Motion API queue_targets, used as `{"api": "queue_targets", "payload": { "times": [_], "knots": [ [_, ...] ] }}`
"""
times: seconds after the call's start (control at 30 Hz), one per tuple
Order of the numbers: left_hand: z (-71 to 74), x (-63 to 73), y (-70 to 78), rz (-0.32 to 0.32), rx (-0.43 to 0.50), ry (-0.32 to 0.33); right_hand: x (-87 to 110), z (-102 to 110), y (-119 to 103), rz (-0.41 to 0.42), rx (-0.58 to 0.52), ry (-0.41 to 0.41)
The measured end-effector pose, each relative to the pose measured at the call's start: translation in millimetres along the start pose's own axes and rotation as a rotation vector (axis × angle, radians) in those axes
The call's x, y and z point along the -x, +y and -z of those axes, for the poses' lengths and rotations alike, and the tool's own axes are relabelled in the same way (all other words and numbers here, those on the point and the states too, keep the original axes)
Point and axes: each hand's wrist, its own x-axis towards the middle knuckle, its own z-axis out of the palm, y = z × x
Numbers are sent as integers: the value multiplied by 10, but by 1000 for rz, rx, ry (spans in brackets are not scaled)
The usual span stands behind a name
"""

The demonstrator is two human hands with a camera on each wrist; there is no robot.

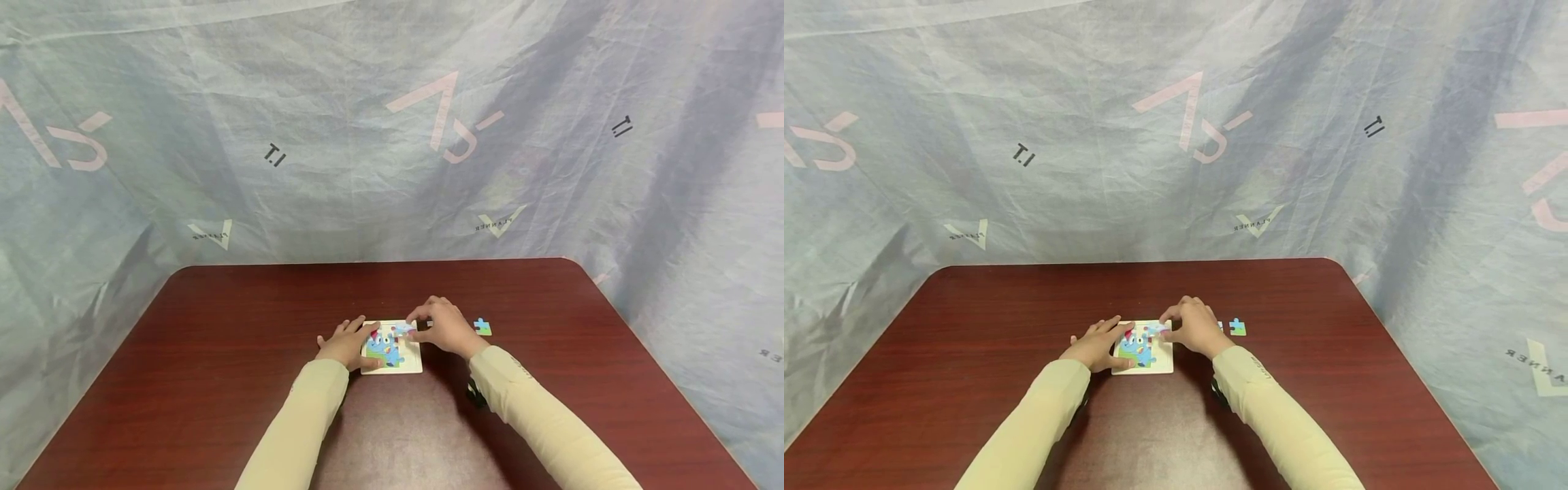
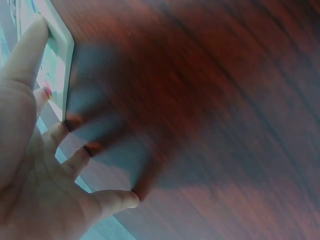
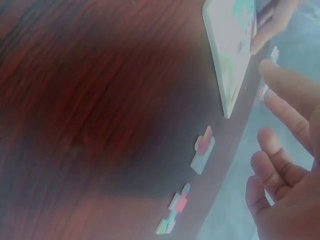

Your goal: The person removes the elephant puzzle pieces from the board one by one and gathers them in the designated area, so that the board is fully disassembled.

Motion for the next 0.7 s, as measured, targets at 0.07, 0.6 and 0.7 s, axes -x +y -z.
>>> {"api": "queue_targets", "payload": {
  "times": [0.07, 0.6, 0.7],
  "knots": [
    [4, 8, 3, -4, 3, 0, 16, 24, 14, 5, -1, 1],
    [0, 22, 6, -19, 23, 0, 196, 187, 148, 6, 50, 6],
    [10, 34, 16, -19, 26, 1, 224, 196, 189, 5, 69, 12]
  ]
}}
